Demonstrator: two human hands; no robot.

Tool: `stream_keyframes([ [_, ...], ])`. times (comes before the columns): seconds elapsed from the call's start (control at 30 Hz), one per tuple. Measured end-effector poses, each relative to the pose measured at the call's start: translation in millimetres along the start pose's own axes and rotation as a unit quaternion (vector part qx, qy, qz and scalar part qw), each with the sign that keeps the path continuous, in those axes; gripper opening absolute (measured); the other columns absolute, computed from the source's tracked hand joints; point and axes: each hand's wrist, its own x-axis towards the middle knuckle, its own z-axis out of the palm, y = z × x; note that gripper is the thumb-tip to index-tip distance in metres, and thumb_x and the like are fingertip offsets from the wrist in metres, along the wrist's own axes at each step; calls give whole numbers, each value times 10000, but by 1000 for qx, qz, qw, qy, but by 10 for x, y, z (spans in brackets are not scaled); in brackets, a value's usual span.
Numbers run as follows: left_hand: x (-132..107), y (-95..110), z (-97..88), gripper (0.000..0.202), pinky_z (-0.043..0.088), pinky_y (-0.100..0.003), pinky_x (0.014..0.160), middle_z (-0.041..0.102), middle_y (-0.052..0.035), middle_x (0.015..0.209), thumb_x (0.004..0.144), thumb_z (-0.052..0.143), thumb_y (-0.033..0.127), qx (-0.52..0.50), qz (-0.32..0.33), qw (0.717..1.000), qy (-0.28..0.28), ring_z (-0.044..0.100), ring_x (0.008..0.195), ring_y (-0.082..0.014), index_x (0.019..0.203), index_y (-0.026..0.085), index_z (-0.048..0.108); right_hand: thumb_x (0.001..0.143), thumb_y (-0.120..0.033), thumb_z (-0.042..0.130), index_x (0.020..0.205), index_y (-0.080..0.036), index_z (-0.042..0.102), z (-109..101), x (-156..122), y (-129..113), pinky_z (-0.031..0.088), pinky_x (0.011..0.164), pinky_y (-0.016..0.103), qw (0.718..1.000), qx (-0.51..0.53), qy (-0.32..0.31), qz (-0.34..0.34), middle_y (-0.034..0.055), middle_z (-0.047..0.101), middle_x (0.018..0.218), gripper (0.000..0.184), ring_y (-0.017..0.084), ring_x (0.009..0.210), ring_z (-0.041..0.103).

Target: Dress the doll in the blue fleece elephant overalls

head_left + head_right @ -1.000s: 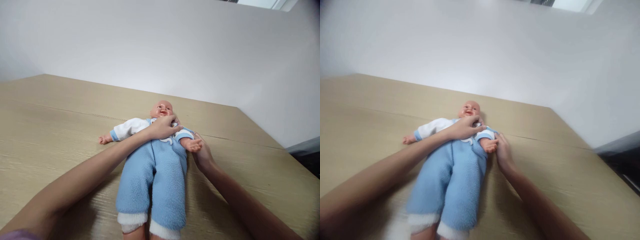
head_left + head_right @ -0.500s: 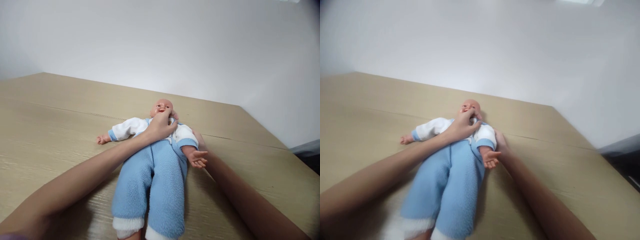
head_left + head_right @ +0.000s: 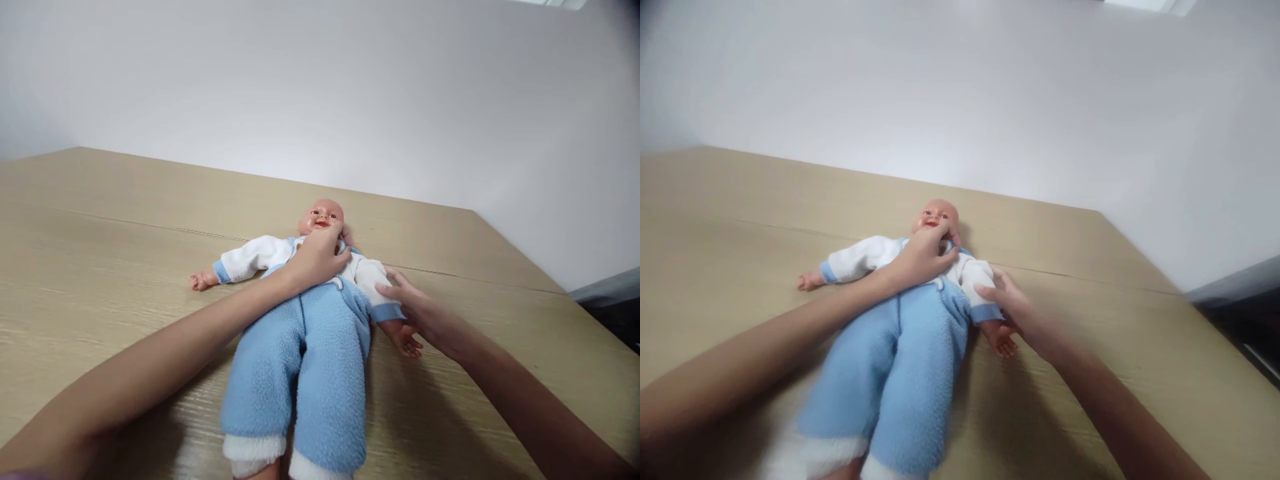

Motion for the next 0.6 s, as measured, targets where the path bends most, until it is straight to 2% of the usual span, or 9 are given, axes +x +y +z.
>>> stream_keyframes([
  [0.07, -6, 14, 3, 93, 423, -326, 674, 687, -10, 843, 942, 623, 141, 15, -1, 1000, -6, 622, 714, -183, 1013, 194, 595, 810, -660, 842, 1591, -308, 482, -140, -160, 90, 307, 294, 236, 997, -2, -18, 75, -18, 715, 707, 930, 138, 380, 503],
  [0.1, -6, 18, 4, 84, 424, -330, 683, 681, -12, 836, 943, 629, 149, 22, -1, 1000, -9, 624, 727, -189, 1006, 195, 596, 779, -664, 869, 1576, -312, 509, -218, -204, 150, 320, 309, 233, 997, -9, 0, 82, 0, 749, 770, 942, 137, 410, 530],
  [0.13, -6, 21, 4, 78, 427, -334, 692, 678, -14, 836, 944, 633, 155, 27, -2, 1000, -12, 627, 740, -194, 1003, 195, 599, 758, -667, 885, 1517, -300, 580, -298, -224, 217, 389, 352, 238, 997, -19, 30, 68, 31, 787, 873, 896, 154, 493, 608],
  [0.2, -2, 23, 2, 71, 431, -340, 708, 679, -20, 847, 949, 641, 169, 35, -2, 999, -16, 628, 760, -200, 1004, 192, 602, 742, -670, 896, 1309, -261, 723, -455, -215, 358, 573, 554, 279, 995, -41, 88, 21, 80, 813, 1091, 721, 228, 791, 753],
  [0.27, 3, 22, -5, 85, 440, -344, 727, 684, -31, 875, 948, 653, 179, 41, 1, 999, -18, 626, 782, -205, 1010, 188, 595, 741, -682, 896, 1181, -243, 750, -583, -180, 490, 634, 762, 343, 990, -67, 126, -8, 94, 808, 1175, 639, 294, 1009, 769],
  [0.43, 13, 2, -46, 123, 493, -361, 842, 688, -80, 1043, 936, 664, 190, 49, 41, 998, -18, 635, 943, -234, 1024, 189, 577, 802, -767, 802, 1296, -260, 670, -701, -164, 673, 620, 786, 436, 973, -145, 176, -27, 98, 800, 1144, 720, 321, 967, 767],
  [0.5, 16, -13, -68, 142, 500, -371, 897, 677, -92, 1087, 930, 683, 201, 62, 55, 996, -23, 630, 992, -243, 1035, 188, 588, 848, -780, 742, 1310, -237, 669, -688, -194, 677, 605, 899, 514, 950, -221, 205, -77, 134, 768, 1215, 716, 345, 1033, 739],
  [0.53, 16, -21, -80, 156, 500, -375, 915, 670, -96, 1104, 925, 697, 207, 69, 58, 996, -27, 625, 1005, -247, 1042, 187, 596, 873, -783, 705, 1310, -216, 672, -670, -216, 664, 580, 961, 564, 926, -275, 231, -113, 159, 746, 1246, 716, 369, 1077, 714],
  [0.6, 12, -27, -107, 172, 498, -386, 938, 652, -104, 1134, 925, 715, 222, 84, 65, 994, -34, 614, 1022, -256, 1060, 184, 615, 945, -746, 627, 1310, -179, 671, -598, -275, 613, 505, 1052, 649, 857, -383, 288, -190, 203, 705, 1280, 676, 422, 1175, 650],
])
